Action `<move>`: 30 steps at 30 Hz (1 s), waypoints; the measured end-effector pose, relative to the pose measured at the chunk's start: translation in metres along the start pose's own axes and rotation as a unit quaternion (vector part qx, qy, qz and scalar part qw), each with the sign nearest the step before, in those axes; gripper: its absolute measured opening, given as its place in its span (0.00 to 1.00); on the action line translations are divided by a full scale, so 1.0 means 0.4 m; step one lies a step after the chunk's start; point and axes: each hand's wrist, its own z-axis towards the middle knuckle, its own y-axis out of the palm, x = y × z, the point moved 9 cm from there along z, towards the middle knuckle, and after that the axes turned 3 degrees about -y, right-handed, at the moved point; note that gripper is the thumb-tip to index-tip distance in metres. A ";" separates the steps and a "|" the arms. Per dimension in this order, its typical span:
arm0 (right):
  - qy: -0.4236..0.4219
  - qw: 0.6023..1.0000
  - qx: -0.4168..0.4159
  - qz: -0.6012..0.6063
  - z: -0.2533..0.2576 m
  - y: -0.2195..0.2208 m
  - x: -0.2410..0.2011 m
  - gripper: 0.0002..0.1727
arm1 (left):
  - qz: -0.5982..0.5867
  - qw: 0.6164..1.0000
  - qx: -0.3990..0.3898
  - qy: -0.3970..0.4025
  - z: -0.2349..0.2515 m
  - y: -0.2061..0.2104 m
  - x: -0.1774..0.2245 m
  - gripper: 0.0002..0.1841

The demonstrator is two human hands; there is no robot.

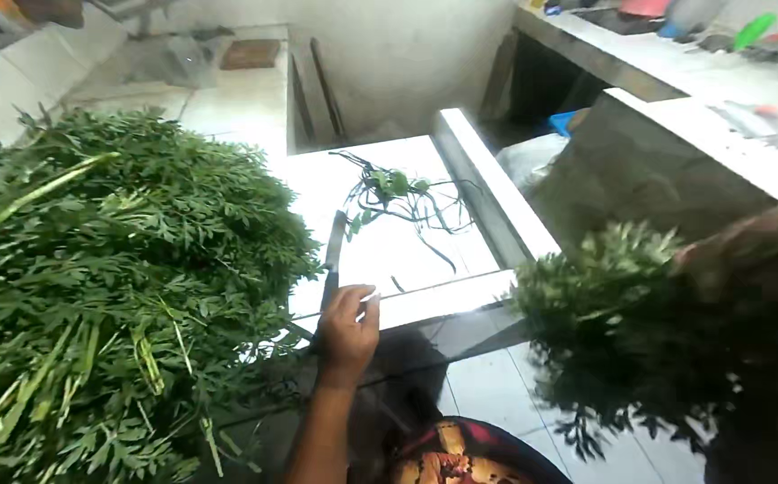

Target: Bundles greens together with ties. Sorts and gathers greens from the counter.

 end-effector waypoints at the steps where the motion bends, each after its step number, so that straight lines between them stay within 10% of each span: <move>1: 0.055 0.997 0.052 -0.029 -0.065 0.020 0.014 0.15 | -0.020 1.000 0.005 -0.004 0.006 -0.010 -0.001 0.09; 10: 0.141 0.936 0.000 -0.322 -0.284 0.038 0.289 0.40 | 0.121 0.992 -0.024 -0.019 0.159 -0.119 0.053 0.15; 17: 0.064 0.996 -0.021 -0.056 -0.242 -0.142 0.403 0.31 | 0.098 0.983 0.127 -0.089 0.220 -0.347 0.092 0.18; 22: 0.148 0.988 0.023 -0.033 -0.155 -0.159 0.435 0.25 | 0.237 0.960 -0.112 -0.102 0.242 -0.002 0.108 0.14; 26: 0.146 0.988 -0.010 -0.053 -0.120 -0.195 0.497 0.29 | 0.282 0.885 -0.362 -0.082 0.213 0.344 0.004 0.12; 30: 0.163 0.983 0.009 -0.090 -0.113 -0.254 0.515 0.34 | 0.313 0.785 -0.507 -0.170 0.177 0.463 -0.106 0.21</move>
